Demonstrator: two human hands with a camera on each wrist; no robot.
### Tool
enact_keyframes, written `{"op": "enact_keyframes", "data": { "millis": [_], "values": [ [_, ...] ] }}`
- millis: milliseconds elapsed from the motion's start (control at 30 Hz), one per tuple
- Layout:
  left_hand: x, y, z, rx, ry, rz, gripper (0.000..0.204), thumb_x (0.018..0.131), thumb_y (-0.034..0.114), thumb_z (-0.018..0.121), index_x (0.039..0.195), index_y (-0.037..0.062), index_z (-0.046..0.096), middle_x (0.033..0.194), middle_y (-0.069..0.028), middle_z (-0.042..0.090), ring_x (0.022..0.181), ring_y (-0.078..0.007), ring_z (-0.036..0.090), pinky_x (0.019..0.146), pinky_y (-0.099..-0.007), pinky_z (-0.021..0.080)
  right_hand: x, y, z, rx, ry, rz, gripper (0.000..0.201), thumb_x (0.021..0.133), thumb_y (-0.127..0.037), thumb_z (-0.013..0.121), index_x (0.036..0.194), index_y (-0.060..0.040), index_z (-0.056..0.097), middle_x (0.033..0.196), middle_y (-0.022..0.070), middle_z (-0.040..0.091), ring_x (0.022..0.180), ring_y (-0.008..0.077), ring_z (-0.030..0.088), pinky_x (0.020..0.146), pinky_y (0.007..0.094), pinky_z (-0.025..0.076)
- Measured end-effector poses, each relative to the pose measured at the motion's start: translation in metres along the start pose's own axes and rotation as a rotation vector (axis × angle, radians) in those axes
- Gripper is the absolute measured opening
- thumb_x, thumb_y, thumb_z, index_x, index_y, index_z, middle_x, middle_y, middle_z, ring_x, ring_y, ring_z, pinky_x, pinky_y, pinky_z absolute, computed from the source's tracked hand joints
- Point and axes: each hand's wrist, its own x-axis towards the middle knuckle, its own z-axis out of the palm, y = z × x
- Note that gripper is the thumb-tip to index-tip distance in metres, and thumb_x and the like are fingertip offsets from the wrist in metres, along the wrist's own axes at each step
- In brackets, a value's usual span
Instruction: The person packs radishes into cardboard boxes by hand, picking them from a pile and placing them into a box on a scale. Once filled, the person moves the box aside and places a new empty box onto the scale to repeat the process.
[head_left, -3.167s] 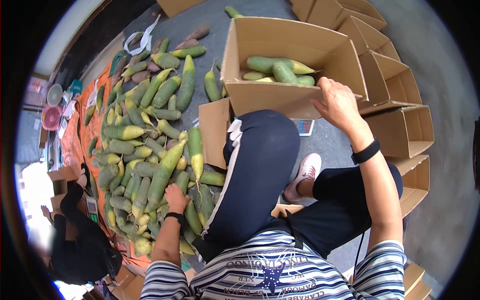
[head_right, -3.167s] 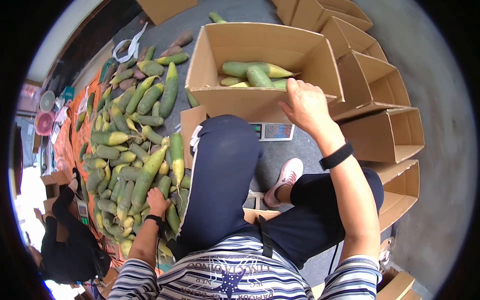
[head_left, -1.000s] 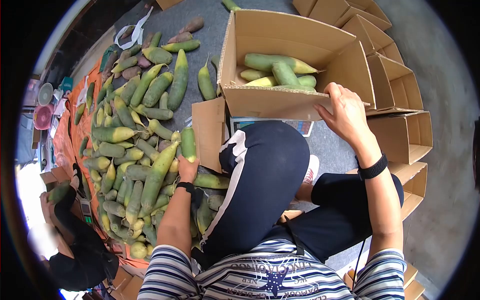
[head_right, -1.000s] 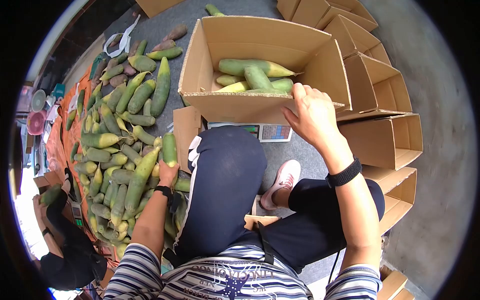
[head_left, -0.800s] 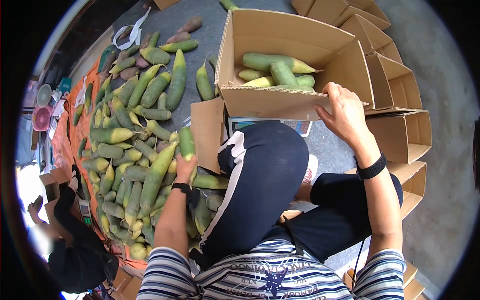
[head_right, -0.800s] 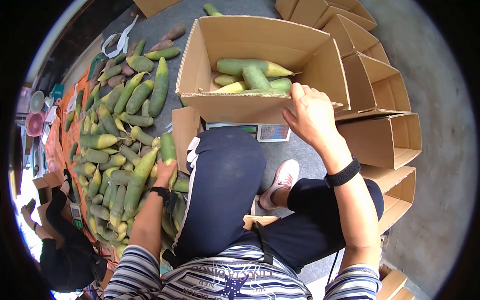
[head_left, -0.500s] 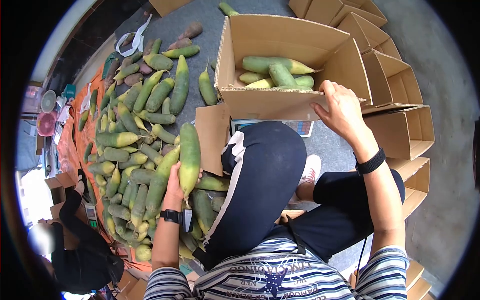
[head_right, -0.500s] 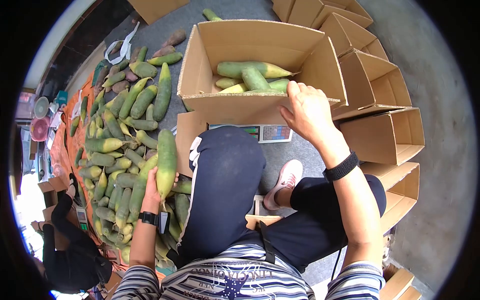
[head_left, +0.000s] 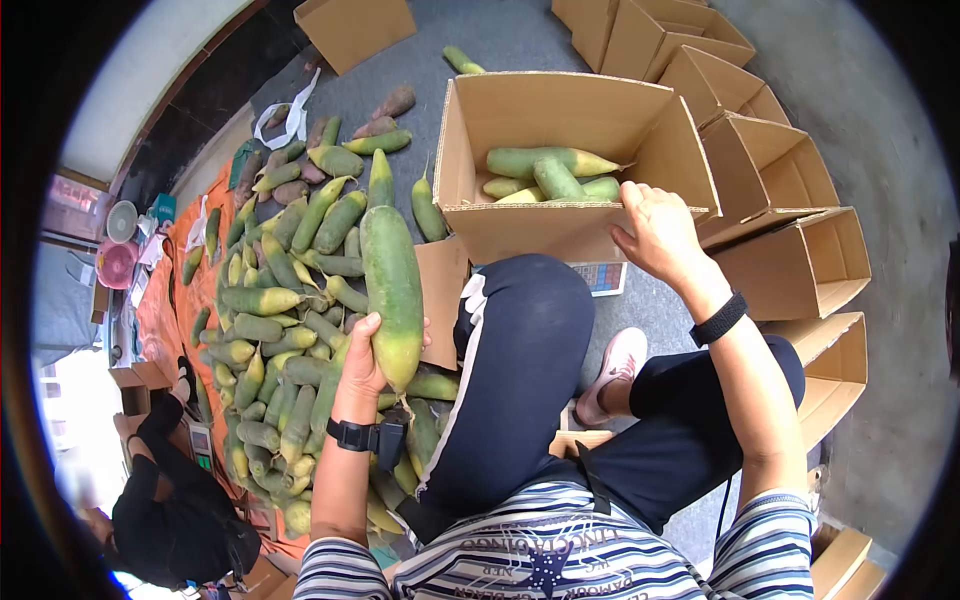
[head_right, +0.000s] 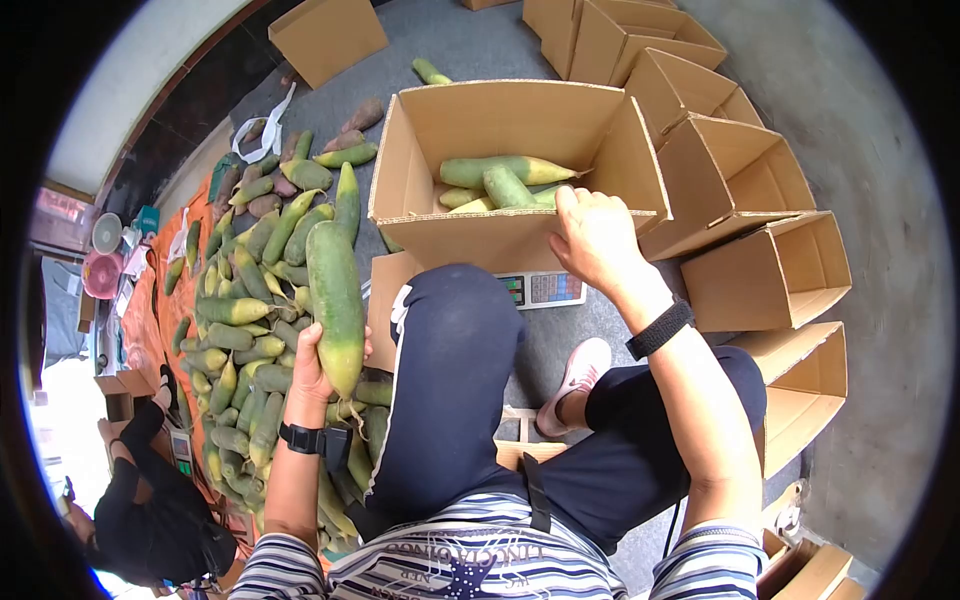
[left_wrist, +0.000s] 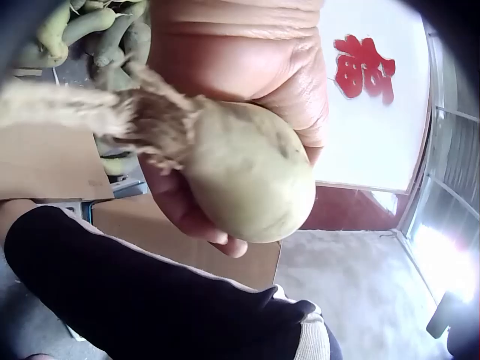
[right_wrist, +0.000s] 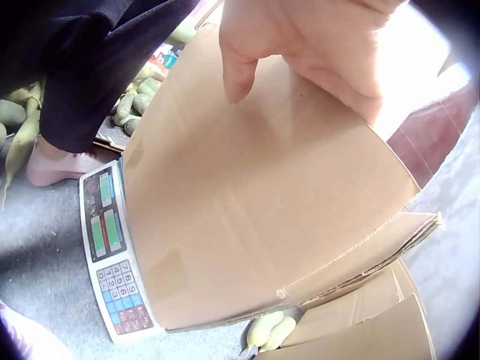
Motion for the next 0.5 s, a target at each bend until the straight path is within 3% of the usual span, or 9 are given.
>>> {"op": "enact_keyframes", "data": {
  "millis": [67,300,367,433,500],
  "values": [
    [-0.004,0.0,0.005,0.008,0.002,0.026,0.062,0.082,0.039,0.062,0.12,-0.0081,0.051,0.104,-0.0237,0.062,0.085,-0.0317,0.064,0.079,-0.0379,0.054,0.0,-0.001,-0.002,0.011,-0.034,0.016,0.037,0.077,-0.025,0.071,0.096,-0.0024,0.048,0.088,0.0153,0.059,0.087,0.0326,0.06,0.078,0.0427,0.046],
    [-0.008,0.015,0.041,0.265,0.0,0.125,0.061,0.08,0.036,0.064,0.122,-0.0064,0.051,0.108,-0.0179,0.061,0.091,-0.0233,0.063,0.082,-0.036,0.053,0.0,0.0,0.0,0.013,-0.027,0.027,0.038,0.076,-0.025,0.072,0.096,-0.0024,0.048,0.088,0.0153,0.06,0.088,0.0326,0.06,0.078,0.0429,0.046],
    [-0.008,0.026,0.064,0.579,0.117,0.268,0.06,0.08,0.032,0.065,0.125,-0.0049,0.05,0.111,-0.0148,0.061,0.092,-0.0185,0.062,0.084,-0.0318,0.05,-0.001,0.0,0.001,0.012,-0.002,0.019,0.038,0.076,-0.025,0.072,0.096,-0.0021,0.048,0.088,0.0154,0.06,0.089,0.0327,0.06,0.078,0.0429,0.046],
    [-0.004,0.042,0.09,0.663,0.125,0.274,0.06,0.078,0.025,0.069,0.127,-0.004,0.05,0.113,-0.0125,0.061,0.094,-0.0158,0.061,0.085,-0.0297,0.048,-0.001,-0.002,0.0,0.016,-0.006,0.027,0.039,0.076,-0.025,0.072,0.096,-0.0018,0.048,0.089,0.0154,0.06,0.089,0.0328,0.06,0.078,0.0427,0.046],
    [0.007,0.052,0.104,1.156,0.18,0.523,0.059,0.075,0.021,0.072,0.125,-0.0022,0.051,0.113,-0.0121,0.061,0.097,-0.0162,0.06,0.085,-0.0297,0.048,-0.001,-0.001,0.0,0.013,-0.004,0.015,0.04,0.075,-0.025,0.072,0.097,-0.0018,0.048,0.089,0.0158,0.06,0.088,0.033,0.06,0.078,0.0428,0.046]
  ]
}}
